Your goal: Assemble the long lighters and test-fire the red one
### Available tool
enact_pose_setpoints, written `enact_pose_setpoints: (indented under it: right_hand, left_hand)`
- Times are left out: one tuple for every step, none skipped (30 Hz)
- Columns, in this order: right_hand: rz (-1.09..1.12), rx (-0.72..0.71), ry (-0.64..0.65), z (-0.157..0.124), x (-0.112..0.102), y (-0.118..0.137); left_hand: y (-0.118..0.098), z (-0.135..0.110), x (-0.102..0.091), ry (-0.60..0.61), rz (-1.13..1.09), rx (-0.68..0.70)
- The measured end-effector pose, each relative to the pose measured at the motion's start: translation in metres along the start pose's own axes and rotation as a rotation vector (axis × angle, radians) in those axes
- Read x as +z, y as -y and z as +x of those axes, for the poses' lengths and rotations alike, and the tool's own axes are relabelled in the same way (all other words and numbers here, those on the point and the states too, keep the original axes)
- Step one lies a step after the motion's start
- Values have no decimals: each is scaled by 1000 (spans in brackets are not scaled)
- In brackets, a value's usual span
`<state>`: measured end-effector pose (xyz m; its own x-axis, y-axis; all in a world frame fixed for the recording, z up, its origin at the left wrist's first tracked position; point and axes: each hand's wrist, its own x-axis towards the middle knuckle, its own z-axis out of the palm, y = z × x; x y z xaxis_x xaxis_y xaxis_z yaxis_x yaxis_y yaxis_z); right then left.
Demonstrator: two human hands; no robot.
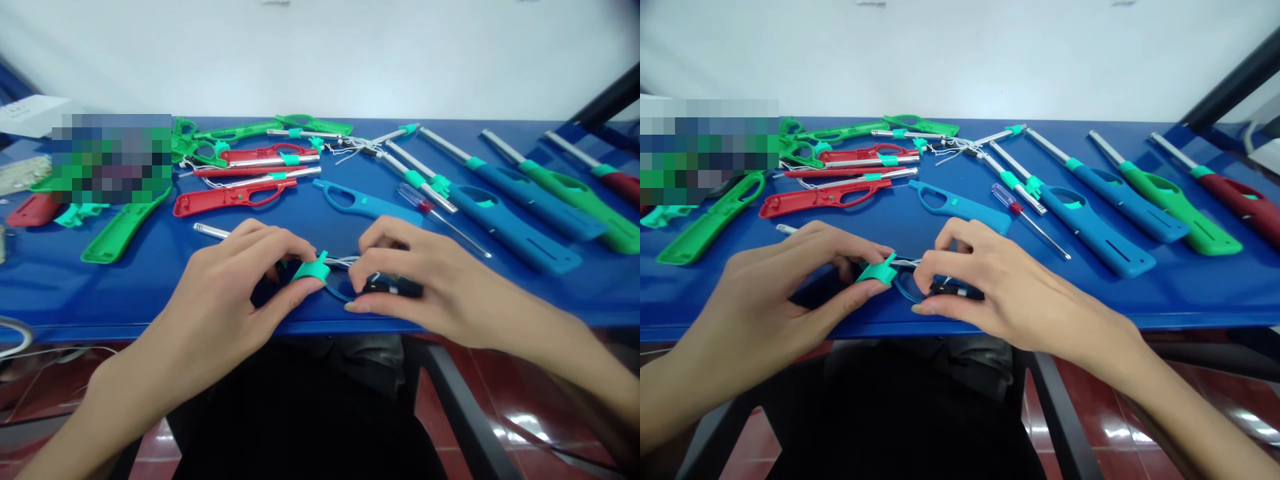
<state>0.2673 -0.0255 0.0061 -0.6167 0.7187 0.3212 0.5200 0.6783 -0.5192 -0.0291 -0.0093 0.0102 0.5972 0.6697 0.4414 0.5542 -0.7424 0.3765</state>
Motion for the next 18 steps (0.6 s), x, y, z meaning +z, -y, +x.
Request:
enact_pose_setpoints:
  right_hand:
    - [0,0,-17,0,0,0]
    - [-2,-1,-32,0,1,-1]
    - [-6,-5,-43,0,1,-1]
    - [-13,-8,-47,0,1,-1]
    - [-21,-9,-45,0,1,-1]
    - [-23,-4,-40,0,1,0]
    - [-19,9,-39,0,1,0]
    - [-6,26,-39,1,1,0]
    - [11,47,-41,1,1,1]
    - [30,72,-43,1,1,1]
    - [50,100,-42,2,0,2]
    - [74,129,-41,2,0,2]
    - [101,152,-50,2,-1,3]
    - [129,172,-74,2,-3,4]
    - [152,191,-118,2,-5,5]
    - [160,210,-192,1,-7,7]
    - [141,229,-287,-1,-10,9]
    - [86,252,-393,-4,-12,12]
  left_hand:
    - [0,0,0,-3,2,0]
    - [0,1,1,-1,4,-3]
    - [0,1,1,-4,6,-5]
    - [0,1,2,-6,7,-8]
    - [0,1,2,-8,4,-11]
    - [0,1,2,-9,-4,-12]
    - [0,1,3,-11,-13,-14]
    - [0,1,3,-10,-24,-16]
    - [0,1,3,-11,-33,-17]
    - [0,1,3,-7,-39,-22]
    - [0,1,2,-5,-41,-27]
    - [0,0,2,-3,-43,-32]
    - [1,0,2,-3,-45,-35]
    - [1,-1,2,-3,-50,-37]
    - [1,-2,2,-10,-56,-38]
    - [1,-3,3,-15,-64,-39]
    - [2,-4,3,-24,-72,-40]
    - [2,-5,4,-35,-79,-41]
